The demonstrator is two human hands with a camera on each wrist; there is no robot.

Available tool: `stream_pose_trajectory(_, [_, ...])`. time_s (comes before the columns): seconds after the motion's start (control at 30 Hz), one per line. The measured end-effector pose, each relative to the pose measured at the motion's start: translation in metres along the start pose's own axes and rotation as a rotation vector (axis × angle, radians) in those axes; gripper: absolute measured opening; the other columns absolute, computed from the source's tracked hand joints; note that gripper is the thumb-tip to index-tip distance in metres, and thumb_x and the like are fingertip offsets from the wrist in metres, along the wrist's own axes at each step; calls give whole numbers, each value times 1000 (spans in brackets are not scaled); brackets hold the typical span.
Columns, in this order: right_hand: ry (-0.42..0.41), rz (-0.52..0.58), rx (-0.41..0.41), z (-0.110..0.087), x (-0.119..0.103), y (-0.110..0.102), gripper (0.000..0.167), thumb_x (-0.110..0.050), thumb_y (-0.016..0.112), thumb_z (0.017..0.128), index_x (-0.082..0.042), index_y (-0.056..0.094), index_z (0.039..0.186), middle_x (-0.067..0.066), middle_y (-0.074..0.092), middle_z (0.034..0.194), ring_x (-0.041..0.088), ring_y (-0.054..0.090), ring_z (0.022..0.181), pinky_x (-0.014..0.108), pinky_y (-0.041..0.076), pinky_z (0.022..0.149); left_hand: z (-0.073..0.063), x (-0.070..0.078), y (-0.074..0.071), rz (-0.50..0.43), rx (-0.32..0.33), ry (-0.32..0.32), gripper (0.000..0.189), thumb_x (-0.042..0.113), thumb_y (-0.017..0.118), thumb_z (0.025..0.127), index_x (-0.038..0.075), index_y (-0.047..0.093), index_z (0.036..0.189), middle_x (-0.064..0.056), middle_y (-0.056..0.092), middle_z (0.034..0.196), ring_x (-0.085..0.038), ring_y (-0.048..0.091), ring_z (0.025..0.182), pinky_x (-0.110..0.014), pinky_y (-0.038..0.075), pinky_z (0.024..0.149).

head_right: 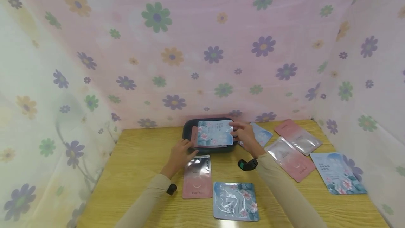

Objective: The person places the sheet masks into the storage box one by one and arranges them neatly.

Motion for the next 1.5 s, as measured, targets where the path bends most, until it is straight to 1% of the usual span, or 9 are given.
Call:
stream_pose_trajectory(0.23, [5, -22, 6, 13, 10, 9, 47, 6, 52, 88, -6, 53, 133, 18, 43, 126, 18, 58, 83, 32, 52, 66, 0, 1, 2, 4, -26, -12, 23, 27, 80, 75, 9, 69, 84, 1, 53, 78, -13, 41, 69, -23, 41, 51])
stream_pose_trajectory(0.53, [-9, -58, 33, 16, 15, 8, 47, 9, 47, 87, -1, 52, 133, 20, 44, 121, 17, 58, 81, 30, 51, 63, 0, 7, 4, 11, -7, 4, 25, 29, 80, 75, 9, 68, 83, 1, 55, 77, -14, 43, 68, -23, 42, 51])
stream_pose_trajectory(0.67, [0, -49, 42, 19, 20, 11, 45, 9, 48, 87, 2, 52, 132, 20, 45, 118, 18, 56, 76, 30, 52, 63, -1, 6, 5, 2, 10, 7, 24, 28, 80, 75, 9, 67, 82, 0, 55, 77, -14, 43, 68, -23, 42, 51])
stream_pose_trajectory(0.8, [31, -89, 58, 21, 24, 17, 42, 7, 50, 87, 2, 54, 129, 21, 46, 122, 20, 57, 79, 34, 53, 66, -1, 6, 6, -8, 29, 19, 23, 26, 81, 74, 10, 66, 80, -1, 54, 76, -13, 42, 68, -23, 42, 52])
stream_pose_trajectory(1.0, [67, -164, 80, 24, 28, 30, 37, 3, 54, 88, 4, 56, 125, 25, 46, 131, 33, 60, 92, 45, 53, 76, -2, 6, 4, -1, 34, 27, 23, 28, 79, 76, 11, 64, 79, 1, 52, 75, -12, 40, 67, -23, 41, 51])
stream_pose_trajectory(1.1, [36, -228, 92, 27, 27, 35, 35, 5, 54, 85, 7, 58, 120, 28, 49, 127, 34, 60, 92, 44, 54, 70, -2, 4, 4, 10, 35, 20, 23, 29, 80, 76, 12, 64, 79, 2, 51, 74, -11, 39, 66, -21, 40, 51])
stream_pose_trajectory(1.23, [-34, -336, 104, 30, 25, 39, 35, 9, 51, 80, 10, 61, 114, 28, 54, 112, 26, 59, 68, 41, 52, 56, -1, 3, 4, 15, 32, 15, 23, 29, 79, 76, 12, 64, 78, 2, 51, 74, -11, 38, 66, -21, 40, 51])
stream_pose_trajectory(1.37, [-102, -513, 118, 32, 23, 43, 37, 9, 47, 78, 11, 62, 111, 25, 62, 94, 16, 45, 43, 32, 41, 44, 1, 1, 5, 10, 5, 9, 23, 30, 78, 77, 12, 65, 80, 2, 52, 76, -11, 39, 68, -22, 41, 53])
stream_pose_trajectory(1.5, [-177, -674, 94, 31, 19, 50, 37, 8, 49, 77, 14, 61, 112, 17, 61, 69, 11, 29, 40, 27, 28, 43, 0, -1, 5, -3, -9, -6, 23, 28, 80, 76, 10, 67, 81, -1, 55, 77, -12, 41, 68, -24, 43, 54])
Point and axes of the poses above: each hand's wrist, its own z-axis towards the middle knuckle, its own y-axis out of the palm, x = y × z, the point moved 5 cm from there along z, towards the middle knuckle
